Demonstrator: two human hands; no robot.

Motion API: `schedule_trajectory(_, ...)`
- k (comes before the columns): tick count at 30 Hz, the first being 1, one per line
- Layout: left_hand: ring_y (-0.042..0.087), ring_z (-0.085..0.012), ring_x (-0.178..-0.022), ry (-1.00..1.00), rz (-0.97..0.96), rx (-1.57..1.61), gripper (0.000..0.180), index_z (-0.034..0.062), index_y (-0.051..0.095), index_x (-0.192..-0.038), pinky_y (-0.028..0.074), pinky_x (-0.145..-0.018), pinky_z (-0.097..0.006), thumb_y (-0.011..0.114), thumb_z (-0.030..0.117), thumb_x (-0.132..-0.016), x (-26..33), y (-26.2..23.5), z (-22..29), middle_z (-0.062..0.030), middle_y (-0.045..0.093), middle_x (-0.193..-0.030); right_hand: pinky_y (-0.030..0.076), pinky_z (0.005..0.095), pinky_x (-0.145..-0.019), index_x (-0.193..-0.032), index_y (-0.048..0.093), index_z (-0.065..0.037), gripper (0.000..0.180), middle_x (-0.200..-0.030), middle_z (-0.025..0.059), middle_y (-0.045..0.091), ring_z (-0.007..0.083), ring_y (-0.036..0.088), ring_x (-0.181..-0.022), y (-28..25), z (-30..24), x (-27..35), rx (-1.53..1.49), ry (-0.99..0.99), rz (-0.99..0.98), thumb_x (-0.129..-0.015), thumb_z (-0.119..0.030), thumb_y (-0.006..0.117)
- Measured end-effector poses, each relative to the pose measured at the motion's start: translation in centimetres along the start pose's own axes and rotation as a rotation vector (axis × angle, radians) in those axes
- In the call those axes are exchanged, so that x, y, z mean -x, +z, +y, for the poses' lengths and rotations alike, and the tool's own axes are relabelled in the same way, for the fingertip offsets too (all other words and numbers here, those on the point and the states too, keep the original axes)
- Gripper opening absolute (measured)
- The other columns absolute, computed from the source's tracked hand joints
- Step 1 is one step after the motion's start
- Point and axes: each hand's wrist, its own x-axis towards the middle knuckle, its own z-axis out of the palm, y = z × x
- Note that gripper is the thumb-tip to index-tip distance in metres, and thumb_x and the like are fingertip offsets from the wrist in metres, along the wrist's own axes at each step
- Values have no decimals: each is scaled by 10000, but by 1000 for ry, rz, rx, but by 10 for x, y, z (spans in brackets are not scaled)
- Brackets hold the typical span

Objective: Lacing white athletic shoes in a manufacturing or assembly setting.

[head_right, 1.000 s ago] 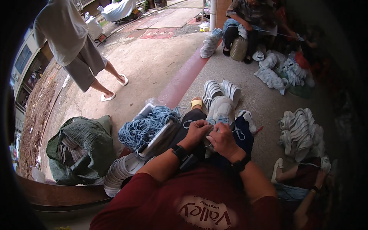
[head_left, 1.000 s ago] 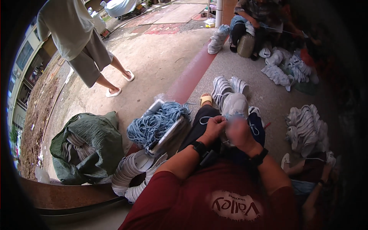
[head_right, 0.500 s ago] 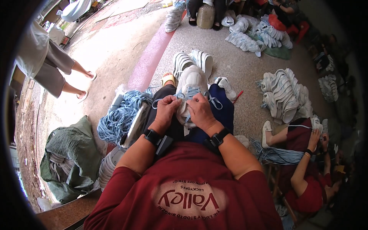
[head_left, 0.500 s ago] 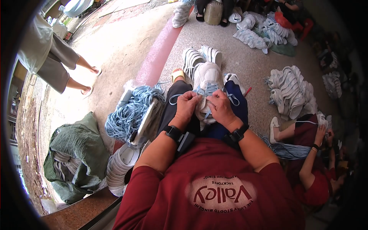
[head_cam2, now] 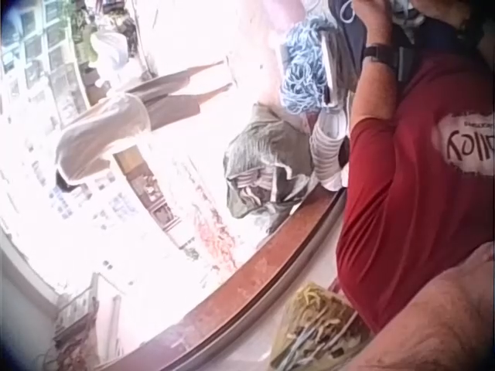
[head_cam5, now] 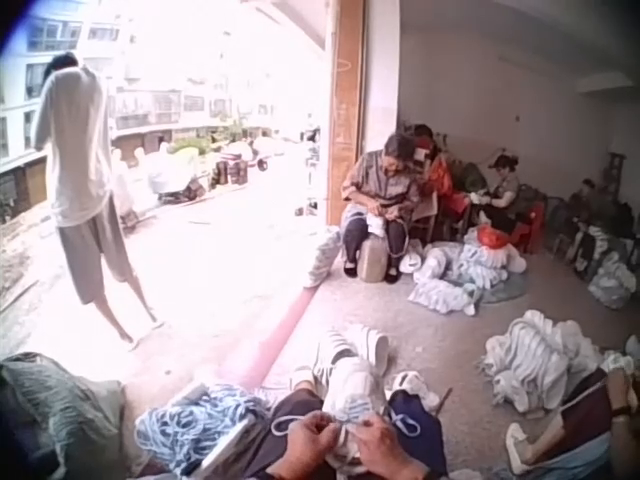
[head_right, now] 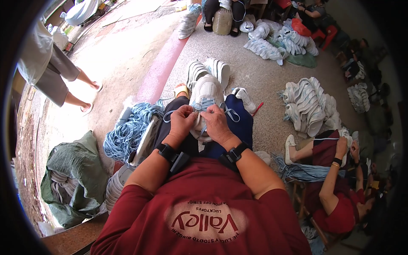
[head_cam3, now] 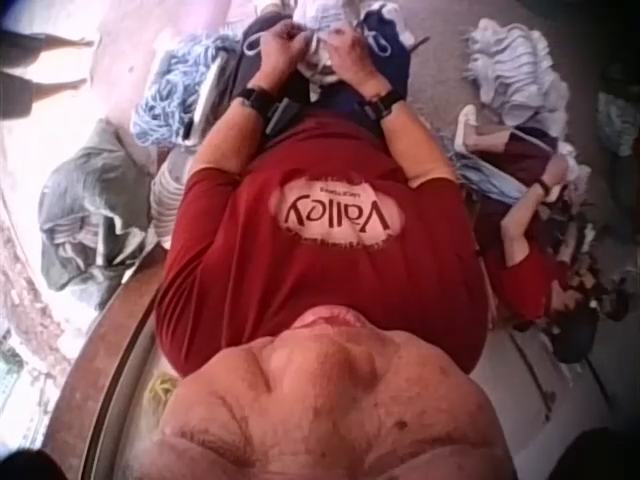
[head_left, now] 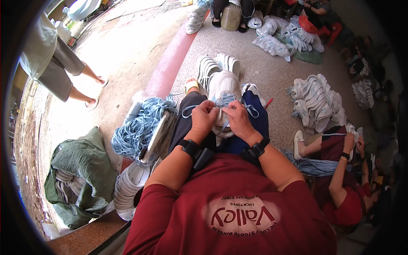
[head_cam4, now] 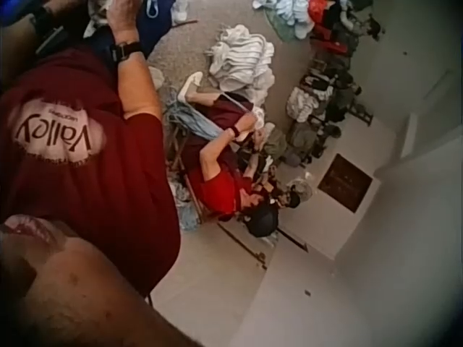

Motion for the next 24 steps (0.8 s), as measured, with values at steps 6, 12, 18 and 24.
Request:
schedule_trajectory(6,605,-338,-699,493,-19,-514,184,3,627,-851,484,-602,-355,659,150,-746,16,-11,17,-148,609,-753,398,375,-728,-901,661,-46,198,-862,108,539,292,518,-804,1,1,0,6,10,14,-738,-9,554)
schedule_trajectory(12,608,-291,-719,280,-46,-332,132,11,639,-881,473,-650,-342,608,114,-804,20,-11,7,-146,606,-774,397,369,-727,-904,670,-63,200,-858,97,535,276,512,-818,2,-6,-2,35,10,9,-727,-31,583)
schedule_trajectory(18,615,-306,-731,250,-73,-138,175,0,651,-889,484,-660,-332,604,147,-806,10,-10,-13,-167,628,-810,396,359,-729,-762,634,-55,71,-811,89,519,258,506,-809,13,-17,-8,249,34,30,-692,-60,620)
schedule_trajectory(24,609,-156,-659,54,-112,88,171,-8,602,-848,477,-621,-272,657,133,-770,9,-12,-17,-120,631,-744,430,269,-668,-652,558,-12,91,-921,99,599,165,536,-739,-26,-15,-5,-559,193,71,-729,37,562)
